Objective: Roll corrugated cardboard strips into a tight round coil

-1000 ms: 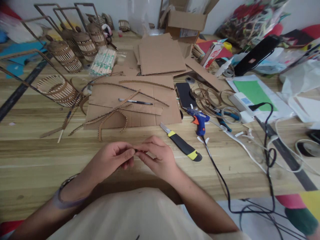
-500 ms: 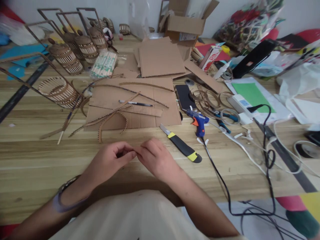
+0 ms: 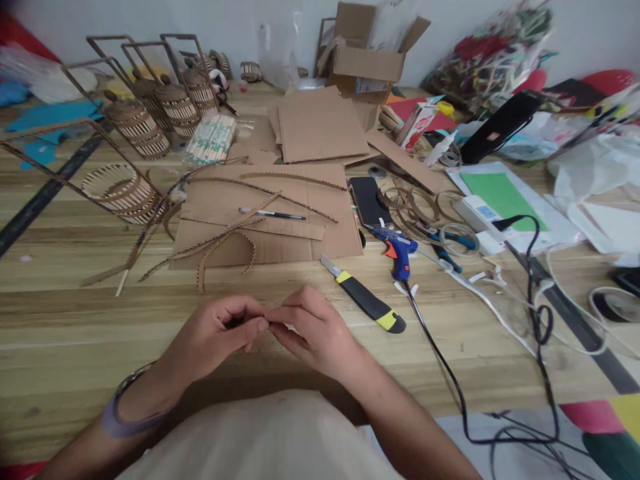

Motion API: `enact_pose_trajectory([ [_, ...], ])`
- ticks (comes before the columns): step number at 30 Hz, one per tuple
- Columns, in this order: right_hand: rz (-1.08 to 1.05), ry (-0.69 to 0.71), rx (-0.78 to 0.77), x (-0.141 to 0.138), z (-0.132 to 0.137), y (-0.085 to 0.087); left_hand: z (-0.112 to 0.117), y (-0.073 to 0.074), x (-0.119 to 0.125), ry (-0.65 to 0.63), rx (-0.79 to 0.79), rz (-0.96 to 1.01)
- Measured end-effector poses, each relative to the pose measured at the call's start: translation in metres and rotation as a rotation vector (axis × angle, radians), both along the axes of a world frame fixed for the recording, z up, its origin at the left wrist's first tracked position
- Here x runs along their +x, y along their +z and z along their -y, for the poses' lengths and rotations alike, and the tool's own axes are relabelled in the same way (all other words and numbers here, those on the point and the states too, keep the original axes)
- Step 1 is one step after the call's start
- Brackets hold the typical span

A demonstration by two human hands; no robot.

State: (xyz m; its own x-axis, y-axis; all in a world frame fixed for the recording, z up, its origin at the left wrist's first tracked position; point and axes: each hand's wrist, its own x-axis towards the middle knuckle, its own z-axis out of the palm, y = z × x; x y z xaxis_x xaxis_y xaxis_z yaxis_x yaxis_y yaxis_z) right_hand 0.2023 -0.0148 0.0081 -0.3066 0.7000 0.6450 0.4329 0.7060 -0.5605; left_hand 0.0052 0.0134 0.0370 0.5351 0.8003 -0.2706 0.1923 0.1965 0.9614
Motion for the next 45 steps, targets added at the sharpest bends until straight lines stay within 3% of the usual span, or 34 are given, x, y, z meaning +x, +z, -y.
enact_pose_trajectory([
  [6,-0.399,0.129,-0.317,-0.008,0.002,-0.005,0.000,-0.003,0.005,-0.025,-0.219,0.187],
  [10,-0.495,0.165,-0.416,-0.008,0.001,-0.007,0.000,-0.003,0.005,-0.032,-0.251,0.183],
  [17,-0.147,0.015,-0.160,-0.004,0.000,-0.001,-0.001,0.004,-0.001,0.001,-0.074,-0.065],
  [23,0.083,-0.044,0.004,-0.006,0.005,0.002,0.010,0.009,0.000,0.051,0.188,-0.221],
  [28,0.214,-0.029,0.028,-0.003,0.005,0.005,0.010,0.005,0.001,0.044,0.149,-0.214],
  [35,0.038,0.037,-0.009,-0.003,0.002,-0.001,0.007,0.002,-0.002,0.005,0.040,-0.088],
  [45,-0.194,0.054,-0.177,-0.003,0.000,0.001,-0.003,-0.003,-0.004,-0.084,-0.135,0.075],
])
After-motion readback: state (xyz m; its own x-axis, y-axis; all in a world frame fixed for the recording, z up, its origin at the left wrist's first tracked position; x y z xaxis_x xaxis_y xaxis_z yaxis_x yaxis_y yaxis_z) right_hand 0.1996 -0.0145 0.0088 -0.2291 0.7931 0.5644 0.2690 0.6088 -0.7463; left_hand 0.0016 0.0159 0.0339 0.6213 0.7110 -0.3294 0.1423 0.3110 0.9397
